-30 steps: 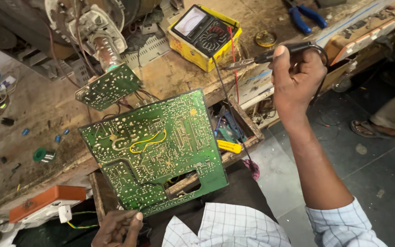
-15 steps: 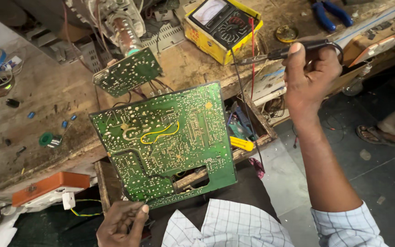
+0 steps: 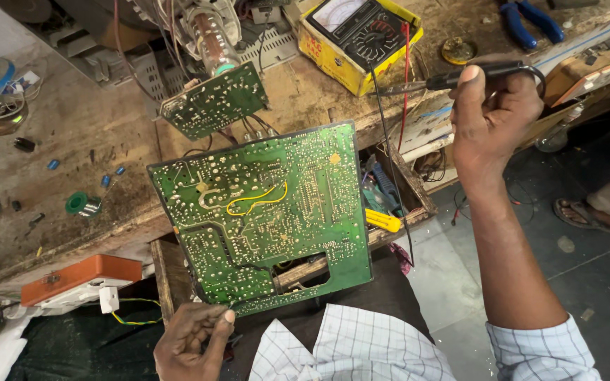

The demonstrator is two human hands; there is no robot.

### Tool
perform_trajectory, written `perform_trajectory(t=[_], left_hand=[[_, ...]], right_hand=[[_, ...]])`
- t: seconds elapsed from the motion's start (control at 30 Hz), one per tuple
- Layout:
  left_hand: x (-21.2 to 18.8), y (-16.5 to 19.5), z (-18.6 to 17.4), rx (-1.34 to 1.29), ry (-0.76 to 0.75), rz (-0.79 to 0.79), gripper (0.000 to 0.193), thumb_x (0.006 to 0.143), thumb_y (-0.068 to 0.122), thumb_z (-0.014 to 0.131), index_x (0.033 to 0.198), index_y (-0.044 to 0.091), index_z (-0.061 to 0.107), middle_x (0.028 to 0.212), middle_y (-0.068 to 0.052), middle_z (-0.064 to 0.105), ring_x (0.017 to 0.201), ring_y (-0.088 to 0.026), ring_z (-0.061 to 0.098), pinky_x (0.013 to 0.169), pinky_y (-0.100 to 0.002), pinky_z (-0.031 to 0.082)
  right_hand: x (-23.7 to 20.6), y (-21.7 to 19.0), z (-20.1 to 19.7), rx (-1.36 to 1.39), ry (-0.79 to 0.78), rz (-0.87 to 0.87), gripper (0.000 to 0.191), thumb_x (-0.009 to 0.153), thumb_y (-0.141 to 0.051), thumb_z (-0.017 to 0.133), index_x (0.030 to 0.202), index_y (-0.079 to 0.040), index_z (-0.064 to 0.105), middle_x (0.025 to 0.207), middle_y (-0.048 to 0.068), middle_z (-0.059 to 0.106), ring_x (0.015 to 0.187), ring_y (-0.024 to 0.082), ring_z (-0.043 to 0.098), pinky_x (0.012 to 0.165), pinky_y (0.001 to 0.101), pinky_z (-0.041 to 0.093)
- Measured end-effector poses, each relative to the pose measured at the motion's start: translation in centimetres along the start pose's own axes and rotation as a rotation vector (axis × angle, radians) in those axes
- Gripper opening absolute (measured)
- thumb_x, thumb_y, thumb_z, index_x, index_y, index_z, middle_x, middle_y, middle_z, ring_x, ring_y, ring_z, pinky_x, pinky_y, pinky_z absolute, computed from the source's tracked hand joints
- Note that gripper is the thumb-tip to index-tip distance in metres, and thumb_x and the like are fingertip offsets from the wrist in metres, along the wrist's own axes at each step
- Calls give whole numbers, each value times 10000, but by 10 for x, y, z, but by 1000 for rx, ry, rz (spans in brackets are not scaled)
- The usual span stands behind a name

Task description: The person solders and desolders components on a large green circuit board at a cluttered workbench, holding the board steady with one hand while applying a soldering iron with the other. They reposition the board, work on its underside and edges, briefly handle a small round component, and continue soldering joints near the board's wiring.

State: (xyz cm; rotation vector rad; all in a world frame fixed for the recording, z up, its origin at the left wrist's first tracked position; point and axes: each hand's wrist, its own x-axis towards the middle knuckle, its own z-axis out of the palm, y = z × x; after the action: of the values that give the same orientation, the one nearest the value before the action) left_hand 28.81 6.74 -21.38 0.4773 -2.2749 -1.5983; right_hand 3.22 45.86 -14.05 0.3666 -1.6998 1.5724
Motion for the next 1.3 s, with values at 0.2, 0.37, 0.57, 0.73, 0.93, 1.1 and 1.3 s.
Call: perform_trajectory(t=[0.2, 0.37, 0.57, 0.73, 0.93, 1.1, 1.3], left_hand=[[0, 5, -1, 33, 0, -45, 91, 816, -44, 757, 906, -58, 752, 852, -149, 734, 778, -174, 774, 648, -296, 626], [-2, 7, -1, 10, -6, -8, 113, 823, -53, 753, 935, -67, 753, 880, -147, 729, 790, -164, 756, 662, -277, 626], [-2, 7, 0, -69, -14, 31, 130, 823, -91, 734, 953, -83, 735, 890, -137, 709, 821, -152, 750, 685, -265, 633], [-3, 6, -1, -101, -29, 77, 146, 822, -104, 733, 967, -89, 734, 916, -127, 699, 828, -143, 734, 697, -257, 617], [-2, 6, -1, -116, -39, 102, 147, 832, -99, 732, 979, -87, 735, 910, -125, 698, 832, -138, 732, 703, -247, 620], [-2, 8, -2, -34, -12, 26, 118, 823, -71, 751, 940, -76, 739, 881, -134, 709, 799, -148, 748, 652, -254, 630], [-3, 10, -1, -49, 9, 50, 115, 821, -55, 761, 932, -66, 734, 878, -139, 711, 789, -145, 747, 649, -253, 626]], right_hand=[[-1, 2, -2, 1, -16, -12, 183, 1227, -135, 626, 1154, 12, 544, 857, 59, 647, 633, 72, 564, 558, 216, 443], [0, -5, -1, 3, -15, -20, 188, 1244, -144, 618, 1167, 10, 542, 855, 57, 630, 609, 75, 542, 539, 215, 422], [1, -20, 2, -3, -13, 51, 213, 1226, -172, 632, 1163, 8, 537, 843, 44, 601, 603, 62, 515, 530, 209, 415], [2, -21, 4, -17, -16, 51, 227, 1216, -182, 640, 1144, 13, 547, 823, 46, 603, 592, 65, 521, 526, 210, 418], [1, -16, 0, -46, -40, -11, 243, 1231, -190, 641, 1162, 26, 552, 830, 56, 617, 602, 79, 545, 540, 217, 429], [-1, -12, -1, -68, -44, -30, 231, 1247, -179, 612, 1181, 30, 540, 848, 63, 616, 595, 87, 548, 536, 229, 436], [0, -6, -2, -54, -72, -52, 215, 1256, -167, 586, 1187, 28, 526, 854, 77, 618, 585, 94, 547, 525, 239, 439]])
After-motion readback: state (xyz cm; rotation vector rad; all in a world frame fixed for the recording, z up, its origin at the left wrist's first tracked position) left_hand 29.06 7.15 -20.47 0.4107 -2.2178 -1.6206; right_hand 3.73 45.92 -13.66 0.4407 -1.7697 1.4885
